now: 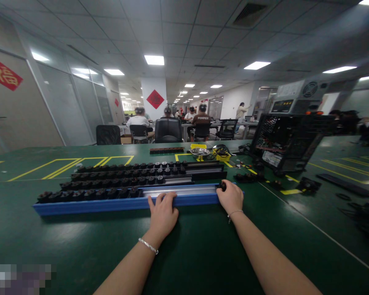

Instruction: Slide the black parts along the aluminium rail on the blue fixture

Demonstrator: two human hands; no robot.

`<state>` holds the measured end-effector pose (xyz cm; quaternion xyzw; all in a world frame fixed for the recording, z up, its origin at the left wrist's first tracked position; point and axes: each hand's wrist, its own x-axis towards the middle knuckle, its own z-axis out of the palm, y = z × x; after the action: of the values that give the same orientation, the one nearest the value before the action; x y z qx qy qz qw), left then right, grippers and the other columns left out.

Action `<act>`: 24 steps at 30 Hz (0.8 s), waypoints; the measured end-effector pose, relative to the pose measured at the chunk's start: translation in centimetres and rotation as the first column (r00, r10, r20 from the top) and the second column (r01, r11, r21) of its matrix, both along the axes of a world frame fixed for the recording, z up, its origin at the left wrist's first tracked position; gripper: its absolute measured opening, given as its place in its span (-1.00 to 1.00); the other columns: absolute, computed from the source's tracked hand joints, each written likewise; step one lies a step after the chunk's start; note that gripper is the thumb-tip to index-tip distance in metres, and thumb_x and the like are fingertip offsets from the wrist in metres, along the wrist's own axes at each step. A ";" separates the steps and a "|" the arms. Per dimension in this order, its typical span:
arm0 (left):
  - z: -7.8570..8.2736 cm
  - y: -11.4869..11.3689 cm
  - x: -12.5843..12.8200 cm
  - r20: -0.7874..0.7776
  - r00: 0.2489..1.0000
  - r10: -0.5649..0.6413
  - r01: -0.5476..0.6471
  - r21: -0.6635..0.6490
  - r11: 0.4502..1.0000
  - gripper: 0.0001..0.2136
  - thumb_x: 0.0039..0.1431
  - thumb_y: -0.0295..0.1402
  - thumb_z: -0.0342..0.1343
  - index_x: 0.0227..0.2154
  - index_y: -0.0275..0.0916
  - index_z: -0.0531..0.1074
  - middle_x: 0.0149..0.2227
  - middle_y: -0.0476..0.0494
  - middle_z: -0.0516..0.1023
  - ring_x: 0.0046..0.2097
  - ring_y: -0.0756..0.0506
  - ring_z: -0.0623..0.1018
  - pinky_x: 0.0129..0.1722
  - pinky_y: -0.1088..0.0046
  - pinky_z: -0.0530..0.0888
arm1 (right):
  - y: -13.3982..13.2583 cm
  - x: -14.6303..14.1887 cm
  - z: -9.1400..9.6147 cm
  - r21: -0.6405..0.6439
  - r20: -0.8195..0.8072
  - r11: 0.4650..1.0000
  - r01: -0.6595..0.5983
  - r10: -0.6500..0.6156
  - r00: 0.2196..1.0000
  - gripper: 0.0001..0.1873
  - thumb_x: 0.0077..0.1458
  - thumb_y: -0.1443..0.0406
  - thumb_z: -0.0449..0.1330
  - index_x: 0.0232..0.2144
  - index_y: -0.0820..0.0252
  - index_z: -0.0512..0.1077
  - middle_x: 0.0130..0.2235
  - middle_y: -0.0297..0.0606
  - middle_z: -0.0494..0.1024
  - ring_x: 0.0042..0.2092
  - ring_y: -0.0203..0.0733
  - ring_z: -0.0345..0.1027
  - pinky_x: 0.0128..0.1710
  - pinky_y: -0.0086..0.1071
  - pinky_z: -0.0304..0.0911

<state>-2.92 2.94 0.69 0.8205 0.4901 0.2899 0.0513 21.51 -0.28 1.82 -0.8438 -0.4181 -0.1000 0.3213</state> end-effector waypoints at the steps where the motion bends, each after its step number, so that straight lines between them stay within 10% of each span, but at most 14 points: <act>1: 0.0 0.0 0.0 0.002 1.000 -0.002 0.002 0.000 1.000 -0.58 -0.04 -0.49 -0.05 -0.05 -0.07 0.30 0.02 -0.06 0.44 0.13 -0.16 0.27 0.20 -0.19 -0.25 | 0.0 0.1 0.0 -0.003 -0.003 1.000 0.002 -0.002 1.000 -0.59 -0.03 0.29 0.02 -0.10 0.20 0.40 -0.10 -0.17 0.48 -0.01 -0.09 0.25 0.04 -0.24 0.01; 24: 0.1 -0.1 0.0 -0.026 1.000 0.010 -0.010 0.003 1.000 -0.57 -0.04 -0.49 -0.04 -0.04 -0.06 0.29 0.03 -0.06 0.43 0.13 -0.16 0.28 0.20 -0.20 -0.22 | -0.4 0.7 0.1 0.001 -0.016 0.999 0.051 -0.051 0.999 -0.60 -0.05 0.30 0.02 -0.12 0.18 0.41 -0.12 -0.16 0.49 -0.01 -0.08 0.25 0.05 -0.19 -0.03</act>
<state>-2.92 2.88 0.81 0.8217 0.4943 0.2804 0.0422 22.21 -0.64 1.96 -0.8548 -0.3936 -0.1018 0.3226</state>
